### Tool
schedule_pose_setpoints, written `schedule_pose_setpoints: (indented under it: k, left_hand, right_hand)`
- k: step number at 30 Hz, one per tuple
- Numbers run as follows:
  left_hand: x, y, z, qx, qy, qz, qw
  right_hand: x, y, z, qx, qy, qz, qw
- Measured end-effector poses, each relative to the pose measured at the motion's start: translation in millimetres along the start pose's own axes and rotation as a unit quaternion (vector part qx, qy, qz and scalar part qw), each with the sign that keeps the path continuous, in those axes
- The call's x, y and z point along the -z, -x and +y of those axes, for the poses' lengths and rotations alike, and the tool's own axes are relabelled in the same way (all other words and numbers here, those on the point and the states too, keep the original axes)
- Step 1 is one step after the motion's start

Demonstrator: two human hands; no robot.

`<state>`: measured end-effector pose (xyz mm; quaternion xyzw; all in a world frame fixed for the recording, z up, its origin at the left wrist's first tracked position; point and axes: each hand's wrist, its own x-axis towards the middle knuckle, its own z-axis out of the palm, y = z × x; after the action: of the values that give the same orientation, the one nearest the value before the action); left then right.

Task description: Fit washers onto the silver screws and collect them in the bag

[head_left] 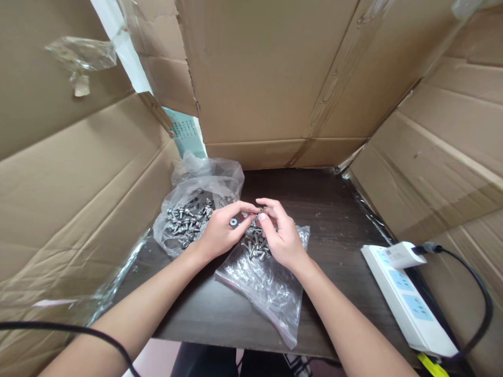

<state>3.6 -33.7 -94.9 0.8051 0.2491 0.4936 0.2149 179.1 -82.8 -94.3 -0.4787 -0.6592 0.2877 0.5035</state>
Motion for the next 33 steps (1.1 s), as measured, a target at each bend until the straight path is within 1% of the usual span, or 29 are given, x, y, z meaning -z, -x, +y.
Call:
schedule_pose_setpoints:
  k: [6, 10, 18, 24, 28, 33]
  left_hand:
    - [-0.5, 0.3, -0.8, -0.003, 0.003, 0.001, 1.000]
    - [-0.3, 0.7, -0.9, -0.003, 0.004, 0.003, 1.000]
    - [-0.7, -0.4, -0.7, -0.004, 0.012, 0.004, 1.000]
    - [-1.6, 0.0, -1.7, 0.002, 0.037, -0.012, 0.999]
    - [-1.9, 0.9, -2.5, -0.005, 0.028, -0.018, 0.999]
    - [-1.9, 1.0, -2.4, -0.023, 0.008, -0.006, 1.000]
  right_hand:
    - [-0.2, 0.1, 1.8, 0.011, -0.003, -0.001, 1.000]
    - [-0.9, 0.9, 2.3, 0.001, 0.000, -0.008, 1.000]
    - [-1.0, 0.0, 2.1, 0.013, 0.003, -0.001, 1.000]
    - [-1.8, 1.5, 1.8, 0.000, 0.017, 0.009, 1.000]
    - [-0.6, 0.6, 1.7, -0.003, 0.020, 0.013, 1.000]
    - [0.8, -0.7, 2.5, 0.017, 0.016, 0.019, 1.000]
